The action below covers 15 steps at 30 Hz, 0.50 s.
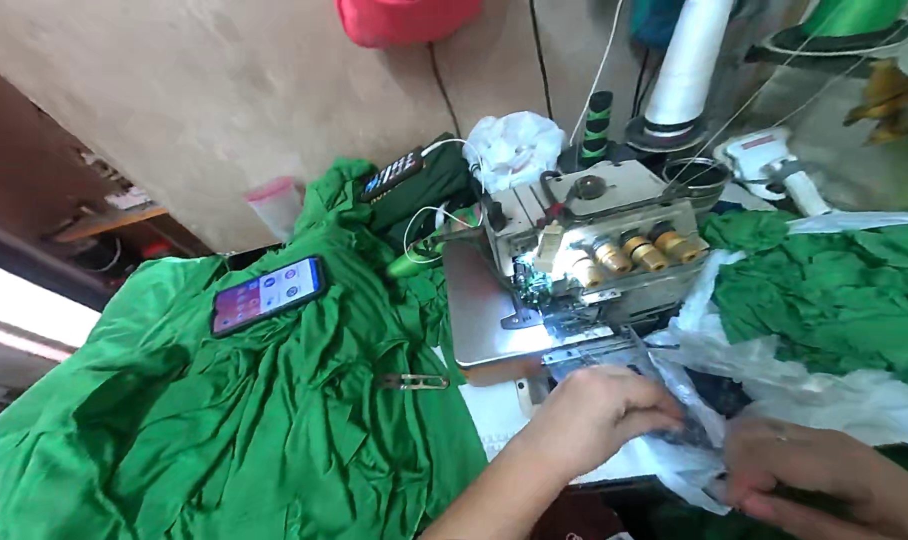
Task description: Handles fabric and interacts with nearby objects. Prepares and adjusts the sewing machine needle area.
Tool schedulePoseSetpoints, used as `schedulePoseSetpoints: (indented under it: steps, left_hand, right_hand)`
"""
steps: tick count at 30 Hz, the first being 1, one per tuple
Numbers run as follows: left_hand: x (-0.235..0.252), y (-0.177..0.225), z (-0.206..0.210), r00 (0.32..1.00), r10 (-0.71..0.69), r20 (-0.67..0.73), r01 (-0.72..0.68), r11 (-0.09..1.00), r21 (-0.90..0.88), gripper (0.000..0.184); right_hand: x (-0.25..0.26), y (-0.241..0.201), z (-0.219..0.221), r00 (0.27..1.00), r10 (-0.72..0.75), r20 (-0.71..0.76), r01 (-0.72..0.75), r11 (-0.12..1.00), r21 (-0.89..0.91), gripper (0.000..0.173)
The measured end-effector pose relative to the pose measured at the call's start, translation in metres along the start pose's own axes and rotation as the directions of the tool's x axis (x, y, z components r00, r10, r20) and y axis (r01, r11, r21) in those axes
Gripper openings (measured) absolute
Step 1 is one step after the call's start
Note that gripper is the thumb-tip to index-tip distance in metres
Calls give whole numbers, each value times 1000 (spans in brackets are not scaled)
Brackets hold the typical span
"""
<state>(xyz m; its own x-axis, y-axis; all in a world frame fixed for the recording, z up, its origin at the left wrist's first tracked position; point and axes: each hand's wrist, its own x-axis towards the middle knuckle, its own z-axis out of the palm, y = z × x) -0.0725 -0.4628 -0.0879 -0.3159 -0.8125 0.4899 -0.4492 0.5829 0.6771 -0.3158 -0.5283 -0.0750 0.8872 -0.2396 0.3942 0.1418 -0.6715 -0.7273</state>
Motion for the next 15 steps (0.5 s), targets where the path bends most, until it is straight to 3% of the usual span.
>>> schedulePoseSetpoints:
  steps: [5, 7, 8, 10, 12, 15]
  left_hand:
    - [-15, 27, -30, 1000, -1, 28, 5, 989, -149, 13]
    - [-26, 39, -39, 1000, -25, 14, 27, 984, -177, 15]
    - [-31, 45, -42, 1000, -27, 1, 27, 993, -114, 15]
    - [-37, 58, -43, 1000, -3, -19, 6, 978, 207, 17]
    - [-36, 70, -37, 998, 61, -31, -34, 841, 539, 16]
    - [-31, 86, -29, 986, 163, -34, -83, 658, 748, 20]
  right_hand:
    - [-27, 11, -9, 987, 105, 120, -129, 969, 210, 28]
    - [-31, 11, -11, 966, 170, 197, -202, 966, 161, 33]
    - [-30, 10, -13, 957, 203, 207, -227, 969, 99, 33]
    - [-21, 5, -17, 965, 239, 105, -239, 971, -10, 32]
    - [-2, -10, -15, 973, 226, -53, -227, 974, -15, 43]
    - [34, -34, 8, 982, 138, -125, -138, 990, 9, 69]
